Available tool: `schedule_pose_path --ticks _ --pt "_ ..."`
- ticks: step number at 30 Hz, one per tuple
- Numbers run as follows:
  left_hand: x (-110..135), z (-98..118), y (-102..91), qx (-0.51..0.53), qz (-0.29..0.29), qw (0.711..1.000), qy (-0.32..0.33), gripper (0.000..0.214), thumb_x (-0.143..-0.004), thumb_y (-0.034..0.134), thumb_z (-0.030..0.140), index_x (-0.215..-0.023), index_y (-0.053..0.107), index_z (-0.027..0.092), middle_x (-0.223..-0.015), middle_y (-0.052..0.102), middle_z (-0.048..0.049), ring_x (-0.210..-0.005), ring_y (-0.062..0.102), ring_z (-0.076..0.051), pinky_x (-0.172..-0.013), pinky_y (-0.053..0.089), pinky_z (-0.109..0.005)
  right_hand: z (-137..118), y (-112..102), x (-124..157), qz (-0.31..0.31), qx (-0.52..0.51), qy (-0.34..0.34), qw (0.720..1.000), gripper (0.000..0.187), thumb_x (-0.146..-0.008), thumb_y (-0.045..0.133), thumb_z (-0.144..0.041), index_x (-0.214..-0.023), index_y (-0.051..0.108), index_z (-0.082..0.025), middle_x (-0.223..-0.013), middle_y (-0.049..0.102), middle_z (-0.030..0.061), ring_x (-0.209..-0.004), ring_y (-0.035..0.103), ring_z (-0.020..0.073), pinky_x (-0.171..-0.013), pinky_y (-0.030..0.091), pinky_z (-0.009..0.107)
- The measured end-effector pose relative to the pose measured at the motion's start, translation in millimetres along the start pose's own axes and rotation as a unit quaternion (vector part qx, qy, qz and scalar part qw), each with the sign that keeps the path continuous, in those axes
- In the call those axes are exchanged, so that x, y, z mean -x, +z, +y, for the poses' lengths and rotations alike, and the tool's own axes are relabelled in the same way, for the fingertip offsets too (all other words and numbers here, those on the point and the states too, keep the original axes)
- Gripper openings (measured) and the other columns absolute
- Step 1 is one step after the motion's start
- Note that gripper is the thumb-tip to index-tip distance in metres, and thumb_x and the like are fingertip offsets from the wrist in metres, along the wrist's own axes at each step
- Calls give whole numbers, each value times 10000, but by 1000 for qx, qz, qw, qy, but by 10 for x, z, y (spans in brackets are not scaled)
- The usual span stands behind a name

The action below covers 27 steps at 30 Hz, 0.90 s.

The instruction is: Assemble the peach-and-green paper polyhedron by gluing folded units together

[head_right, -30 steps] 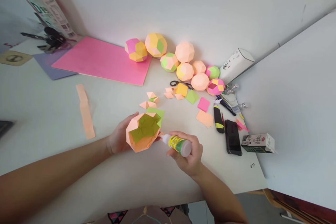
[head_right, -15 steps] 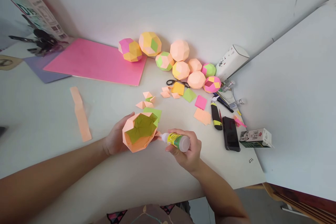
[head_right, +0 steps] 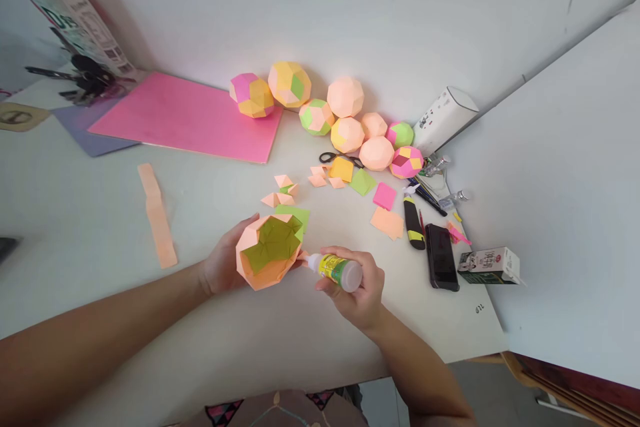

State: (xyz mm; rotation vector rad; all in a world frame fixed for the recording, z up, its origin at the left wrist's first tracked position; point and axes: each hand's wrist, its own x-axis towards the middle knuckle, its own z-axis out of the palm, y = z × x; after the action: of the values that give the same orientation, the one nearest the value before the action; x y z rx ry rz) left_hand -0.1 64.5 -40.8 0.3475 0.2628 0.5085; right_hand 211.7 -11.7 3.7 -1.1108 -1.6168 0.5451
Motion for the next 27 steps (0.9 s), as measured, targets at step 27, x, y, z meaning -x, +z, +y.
schedule_pose_path --ticks 27 --pt "-17 -8 44 -18 -8 999 50 577 -868 370 568 -967 670 85 -909 661 -145 -911 614 -306 -811 418 -353 52 -49 12 35 -76 72 994 260 -829 679 -268 -1026 514 -228 -1040 692 96 -682 680 167 -566 568 309"
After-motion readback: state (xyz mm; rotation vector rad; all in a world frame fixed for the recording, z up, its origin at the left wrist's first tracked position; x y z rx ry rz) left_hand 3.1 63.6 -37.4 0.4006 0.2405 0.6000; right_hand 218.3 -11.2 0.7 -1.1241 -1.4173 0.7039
